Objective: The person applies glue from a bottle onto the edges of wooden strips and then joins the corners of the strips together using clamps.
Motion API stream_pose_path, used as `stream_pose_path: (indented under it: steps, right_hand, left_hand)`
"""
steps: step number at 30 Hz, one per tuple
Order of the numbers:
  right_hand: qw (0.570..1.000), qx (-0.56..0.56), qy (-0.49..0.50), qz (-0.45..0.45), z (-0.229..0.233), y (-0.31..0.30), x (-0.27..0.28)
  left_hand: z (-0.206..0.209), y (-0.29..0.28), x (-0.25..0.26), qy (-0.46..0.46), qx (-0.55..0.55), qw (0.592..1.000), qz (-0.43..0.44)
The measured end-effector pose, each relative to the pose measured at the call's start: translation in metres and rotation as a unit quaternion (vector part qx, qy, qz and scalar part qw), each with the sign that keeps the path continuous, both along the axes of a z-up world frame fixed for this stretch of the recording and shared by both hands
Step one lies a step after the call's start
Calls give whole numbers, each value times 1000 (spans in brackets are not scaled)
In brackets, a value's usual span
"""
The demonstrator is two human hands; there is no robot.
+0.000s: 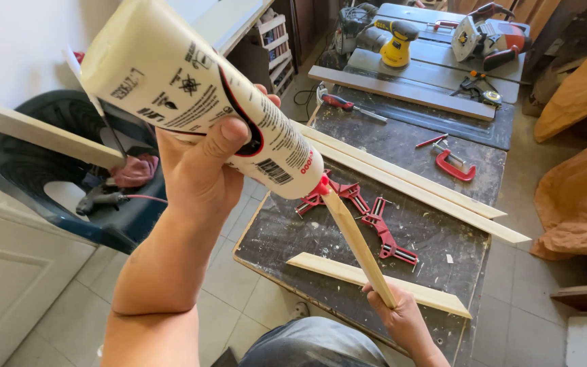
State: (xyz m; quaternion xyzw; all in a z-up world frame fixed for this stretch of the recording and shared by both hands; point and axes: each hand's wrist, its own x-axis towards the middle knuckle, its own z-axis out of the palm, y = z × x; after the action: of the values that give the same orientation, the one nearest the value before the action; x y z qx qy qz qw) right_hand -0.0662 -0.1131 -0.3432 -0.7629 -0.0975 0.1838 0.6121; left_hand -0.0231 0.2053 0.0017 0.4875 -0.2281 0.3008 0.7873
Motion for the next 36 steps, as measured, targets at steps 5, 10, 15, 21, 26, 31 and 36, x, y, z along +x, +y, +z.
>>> stream_pose_path:
  steps: [5,10,15,21,26,31,36]
  right_hand:
    - [1000,-4,-6,-14,6,-3,-5]
    - [1000,-8,-15,-13,4,-7,-4]
    - [1000,-12,-17,-21,10,-6,-4]
    - [999,-40,-18,-22,21,-4,-4]
    - [999,-34,-32,-6,33,2,-1]
    - [999,-27,-43,0,34,5,4]
    - [997,-56,-61,2,31,7,10]
  left_hand:
    - [6,-12,-1,1,13,1000,26]
    - [4,-23,2,-24,21,999,15]
    - [-13,-24,2,-60,51,997,0]
    - [-7,-13,8,-90,85,992,37]
    - [-10,-16,0,-68,76,995,21]
    - [-11,-9,0,-81,69,991,80]
    - [-3,-20,-12,-17,133,988,79]
